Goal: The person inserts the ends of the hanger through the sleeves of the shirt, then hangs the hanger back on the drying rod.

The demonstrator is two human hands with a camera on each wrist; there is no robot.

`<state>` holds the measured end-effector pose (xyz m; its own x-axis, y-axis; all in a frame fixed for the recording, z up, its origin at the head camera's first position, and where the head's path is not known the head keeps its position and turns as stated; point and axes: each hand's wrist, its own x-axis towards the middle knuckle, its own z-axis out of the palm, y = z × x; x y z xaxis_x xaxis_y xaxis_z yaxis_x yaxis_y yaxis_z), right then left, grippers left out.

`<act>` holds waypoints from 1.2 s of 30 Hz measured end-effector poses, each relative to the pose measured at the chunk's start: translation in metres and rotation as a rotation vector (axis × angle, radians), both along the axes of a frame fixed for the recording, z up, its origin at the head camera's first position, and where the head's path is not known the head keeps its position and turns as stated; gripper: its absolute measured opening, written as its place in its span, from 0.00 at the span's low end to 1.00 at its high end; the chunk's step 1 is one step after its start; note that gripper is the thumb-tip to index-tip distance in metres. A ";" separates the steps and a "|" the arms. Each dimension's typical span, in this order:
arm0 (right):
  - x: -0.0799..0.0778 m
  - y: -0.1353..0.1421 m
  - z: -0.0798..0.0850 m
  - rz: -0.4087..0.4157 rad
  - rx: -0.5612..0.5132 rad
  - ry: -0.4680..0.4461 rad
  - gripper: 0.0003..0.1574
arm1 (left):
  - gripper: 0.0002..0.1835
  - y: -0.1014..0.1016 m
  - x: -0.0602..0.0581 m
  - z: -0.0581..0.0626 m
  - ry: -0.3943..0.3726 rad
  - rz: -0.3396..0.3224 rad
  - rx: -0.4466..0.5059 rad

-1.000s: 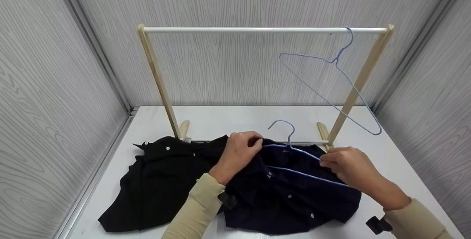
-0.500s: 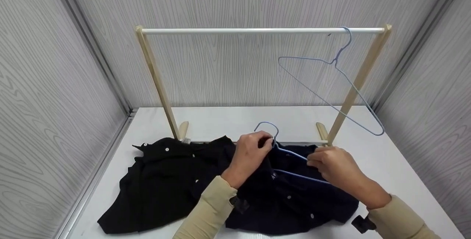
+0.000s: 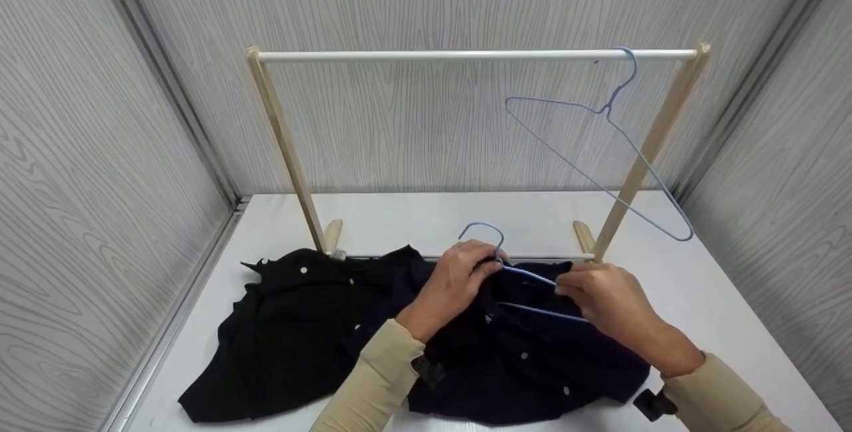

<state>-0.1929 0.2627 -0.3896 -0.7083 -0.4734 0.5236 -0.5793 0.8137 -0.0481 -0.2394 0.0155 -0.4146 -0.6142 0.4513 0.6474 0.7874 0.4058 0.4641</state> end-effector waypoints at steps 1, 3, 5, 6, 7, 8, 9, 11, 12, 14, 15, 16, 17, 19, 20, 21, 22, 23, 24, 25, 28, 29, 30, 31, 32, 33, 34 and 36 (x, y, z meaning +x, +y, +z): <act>0.000 0.000 0.000 0.002 -0.009 0.006 0.04 | 0.08 0.001 0.000 0.000 0.010 0.004 0.012; 0.000 -0.001 0.001 0.007 -0.031 0.018 0.04 | 0.06 0.002 -0.001 -0.001 0.024 0.017 0.035; 0.001 -0.002 0.002 0.008 -0.059 0.021 0.04 | 0.06 0.003 -0.001 0.000 0.033 0.032 0.055; 0.001 -0.002 0.003 0.005 -0.070 0.018 0.04 | 0.06 0.003 -0.001 0.001 0.037 0.041 0.066; 0.001 -0.002 0.004 0.002 -0.082 0.015 0.04 | 0.05 0.004 -0.001 0.001 0.041 0.047 0.075; 0.001 -0.002 0.005 -0.002 -0.092 0.010 0.04 | 0.05 0.004 -0.001 0.002 0.046 0.051 0.086; 0.001 -0.001 0.006 -0.008 -0.102 0.006 0.04 | 0.06 0.004 -0.002 0.002 0.051 0.054 0.098; 0.001 0.000 0.008 -0.015 -0.116 0.005 0.04 | 0.05 0.004 -0.003 0.003 0.059 0.061 0.121; 0.001 0.001 0.009 -0.019 -0.123 0.012 0.04 | 0.05 0.003 -0.003 0.003 0.060 0.068 0.130; 0.001 0.004 0.010 -0.026 -0.134 0.029 0.06 | 0.05 0.002 -0.003 0.003 0.056 0.085 0.144; 0.002 0.007 0.010 -0.030 -0.142 0.039 0.06 | 0.06 0.001 -0.003 0.003 0.054 0.094 0.149; 0.002 0.009 0.010 -0.031 -0.149 0.047 0.07 | 0.06 0.000 -0.003 0.003 0.052 0.103 0.152; 0.003 0.011 0.009 -0.035 -0.156 0.054 0.08 | 0.06 -0.001 -0.004 0.003 0.049 0.112 0.154; 0.004 0.017 0.007 -0.047 -0.174 0.067 0.09 | 0.06 -0.002 -0.004 0.002 0.045 0.126 0.156; 0.005 0.020 0.005 -0.052 -0.184 0.074 0.09 | 0.06 -0.002 -0.005 0.001 0.046 0.130 0.158; 0.005 0.024 0.003 -0.059 -0.196 0.082 0.09 | 0.06 -0.003 -0.005 0.001 0.045 0.134 0.160; 0.005 0.027 0.001 -0.068 -0.209 0.094 0.09 | 0.06 -0.003 -0.005 0.000 0.045 0.139 0.163; 0.006 0.031 -0.002 -0.082 -0.222 0.107 0.09 | 0.06 -0.004 -0.005 0.000 0.044 0.148 0.163; 0.006 0.036 -0.004 -0.098 -0.238 0.119 0.08 | 0.06 -0.004 -0.005 0.000 0.043 0.157 0.163; 0.006 0.040 -0.007 -0.120 -0.256 0.128 0.08 | 0.07 -0.004 -0.005 0.000 0.040 0.166 0.165; 0.008 0.054 -0.014 -0.181 -0.325 0.122 0.07 | 0.07 -0.005 -0.005 0.001 0.032 0.195 0.172; 0.008 0.058 -0.016 -0.202 -0.353 0.105 0.06 | 0.07 -0.006 -0.005 0.001 0.028 0.205 0.174; 0.009 0.062 -0.018 -0.222 -0.392 0.074 0.06 | 0.07 -0.006 -0.005 0.001 0.025 0.210 0.178; 0.010 0.066 -0.021 -0.240 -0.428 0.037 0.05 | 0.07 -0.006 -0.005 0.002 0.021 0.214 0.183; 0.010 0.069 -0.024 -0.256 -0.460 -0.002 0.06 | 0.07 -0.007 -0.005 0.002 0.018 0.218 0.187; 0.011 0.072 -0.027 -0.273 -0.486 -0.042 0.06 | 0.07 -0.007 -0.005 0.002 0.015 0.220 0.191; 0.011 0.074 -0.031 -0.289 -0.505 -0.081 0.07 | 0.07 -0.007 -0.005 0.003 0.011 0.221 0.194; 0.011 0.078 -0.039 -0.320 -0.527 -0.153 0.07 | 0.07 -0.007 -0.005 0.003 0.007 0.220 0.196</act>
